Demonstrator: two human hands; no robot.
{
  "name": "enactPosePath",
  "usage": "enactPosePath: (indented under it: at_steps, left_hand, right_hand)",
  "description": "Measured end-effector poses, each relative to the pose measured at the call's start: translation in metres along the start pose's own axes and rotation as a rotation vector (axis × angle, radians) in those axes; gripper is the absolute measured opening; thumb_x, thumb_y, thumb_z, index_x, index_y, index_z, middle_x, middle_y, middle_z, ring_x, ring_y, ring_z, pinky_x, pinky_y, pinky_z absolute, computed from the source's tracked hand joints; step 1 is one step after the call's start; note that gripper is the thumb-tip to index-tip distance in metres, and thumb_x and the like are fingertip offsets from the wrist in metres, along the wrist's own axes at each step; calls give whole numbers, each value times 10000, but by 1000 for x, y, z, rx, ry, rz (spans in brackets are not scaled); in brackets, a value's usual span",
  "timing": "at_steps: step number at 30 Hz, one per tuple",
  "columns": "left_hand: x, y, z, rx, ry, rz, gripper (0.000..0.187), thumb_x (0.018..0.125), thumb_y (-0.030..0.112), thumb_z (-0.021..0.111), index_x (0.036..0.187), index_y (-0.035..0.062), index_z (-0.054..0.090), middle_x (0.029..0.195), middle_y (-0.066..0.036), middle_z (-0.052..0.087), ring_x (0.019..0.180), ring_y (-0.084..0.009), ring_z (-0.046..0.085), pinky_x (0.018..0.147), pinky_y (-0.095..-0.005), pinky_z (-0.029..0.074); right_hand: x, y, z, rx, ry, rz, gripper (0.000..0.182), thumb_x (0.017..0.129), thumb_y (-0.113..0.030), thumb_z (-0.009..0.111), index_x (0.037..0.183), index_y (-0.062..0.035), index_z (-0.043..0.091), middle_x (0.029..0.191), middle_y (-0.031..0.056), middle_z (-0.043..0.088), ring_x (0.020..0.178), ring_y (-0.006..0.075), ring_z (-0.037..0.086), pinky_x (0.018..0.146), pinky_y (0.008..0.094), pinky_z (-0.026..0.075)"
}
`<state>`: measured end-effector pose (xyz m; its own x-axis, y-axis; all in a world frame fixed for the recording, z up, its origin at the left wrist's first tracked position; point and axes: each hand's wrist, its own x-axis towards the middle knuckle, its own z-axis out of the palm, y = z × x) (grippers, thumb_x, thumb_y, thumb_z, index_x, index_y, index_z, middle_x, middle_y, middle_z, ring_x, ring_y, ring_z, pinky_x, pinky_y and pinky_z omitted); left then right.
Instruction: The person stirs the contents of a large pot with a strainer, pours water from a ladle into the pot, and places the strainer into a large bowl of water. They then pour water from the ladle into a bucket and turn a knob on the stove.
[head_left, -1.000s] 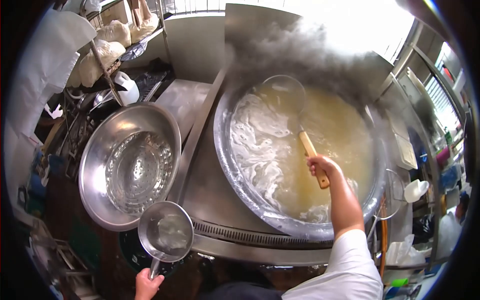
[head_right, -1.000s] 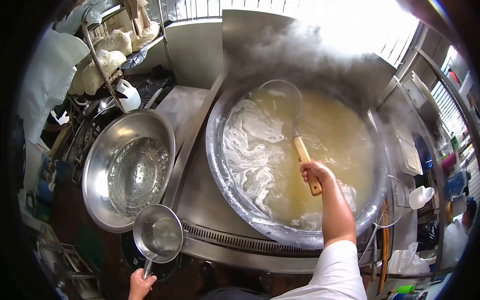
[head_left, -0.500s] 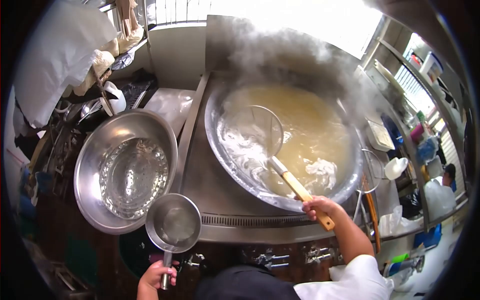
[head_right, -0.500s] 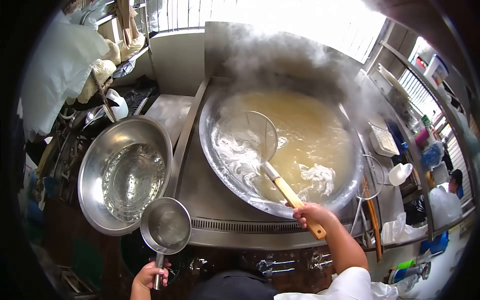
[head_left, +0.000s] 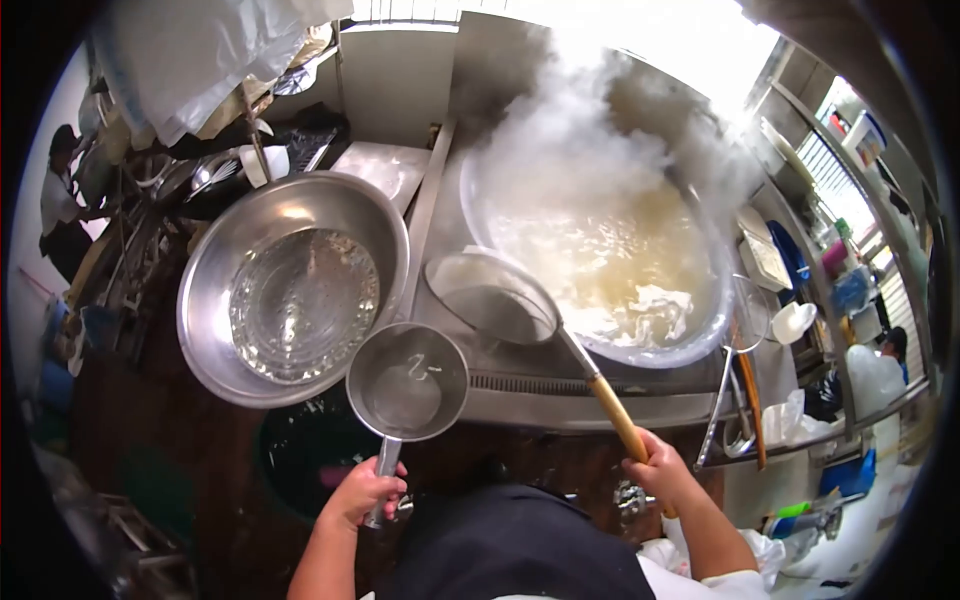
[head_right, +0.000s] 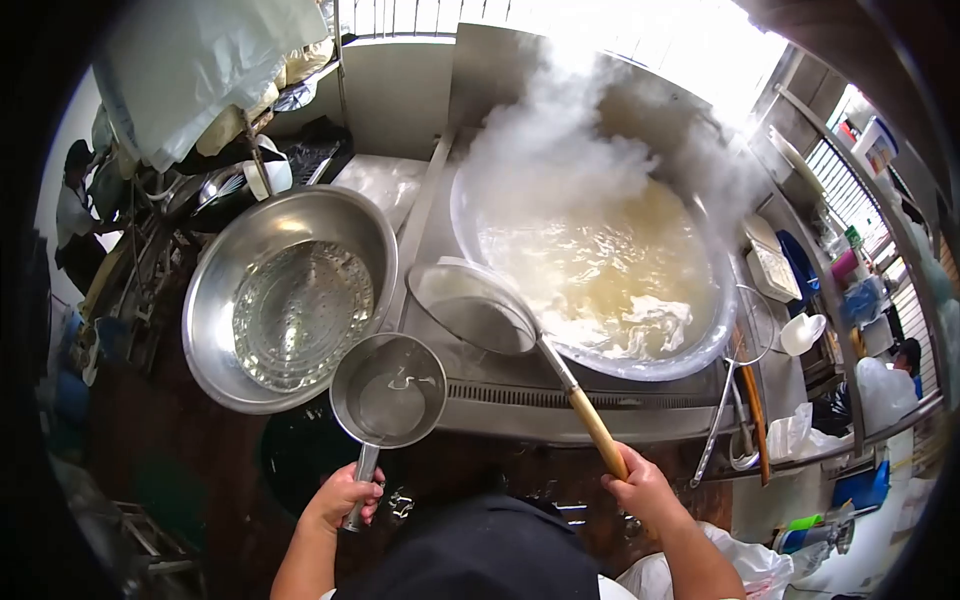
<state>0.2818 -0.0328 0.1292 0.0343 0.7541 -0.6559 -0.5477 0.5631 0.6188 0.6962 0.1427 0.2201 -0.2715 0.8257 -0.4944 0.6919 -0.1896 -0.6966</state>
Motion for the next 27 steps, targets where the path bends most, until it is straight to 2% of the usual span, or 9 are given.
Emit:
enactPosePath:
  at_steps: [1,2,4,5,10,14,16,21,27]
  left_hand:
    - [-6,2,0,2,-19,9,284,770,18,655,1012,20,505,645,-44,527,446,-127,519,432,-291,475]
    - [-13,4,0,4,-18,6,284,770,18,655,1012,20,505,645,-44,527,446,-127,519,432,-291,475]
    - [-28,9,2,49,0,31,293,761,20,662,1010,16,508,658,-47,541,450,-127,525,437,-287,476]
    - [-32,10,1,30,-10,53,302,740,18,668,994,5,504,614,-55,503,436,-135,512,421,-294,472]
    - [-71,38,7,59,8,153,280,743,50,669,976,-8,525,608,-48,536,438,-135,536,409,-267,463]
    - [-75,82,7,209,58,271,301,732,82,681,970,-10,520,607,-47,534,420,-132,529,393,-259,447]
    - [-66,101,4,287,68,309,321,725,107,695,968,-6,517,618,-49,533,425,-132,527,394,-265,443]
    - [-42,151,16,589,137,326,361,725,123,670,1019,-21,517,634,-37,527,424,-127,515,402,-273,432]
    - [2,173,18,674,102,300,365,748,122,660,1045,-34,514,649,-45,538,444,-129,522,419,-283,437]
  right_hand:
    - [-1,10,9,-275,133,-262,575,836,-117,670,1372,-180,471,973,110,679,828,246,669,763,374,524]
    - [-4,15,12,-273,132,-260,575,836,-117,670,1372,-180,471,973,110,679,828,246,669,763,374,524]
    - [-9,17,15,-378,144,-142,593,823,-129,664,1378,-170,459,1072,168,664,1023,338,636,877,412,494]
    - [-11,20,15,-355,167,-183,590,820,-139,656,1375,-187,461,1084,194,652,1018,387,614,851,424,504]
    - [-31,6,-1,-438,169,-193,573,814,-118,653,1351,-221,484,1007,198,657,960,393,630,805,432,510]
    - [-39,-10,-24,-550,95,-181,574,792,-101,633,1329,-245,493,1032,192,656,972,385,625,812,450,510]
    - [-45,-28,-30,-623,77,-140,560,791,-117,636,1317,-250,497,1033,185,660,976,381,624,817,454,510]
    - [-42,-43,-34,-700,76,-201,541,794,-134,646,1305,-243,504,1036,180,661,985,381,620,824,458,506]
    - [-38,-48,-37,-694,78,-203,522,795,-143,648,1294,-218,514,1027,192,657,987,393,613,823,467,499]
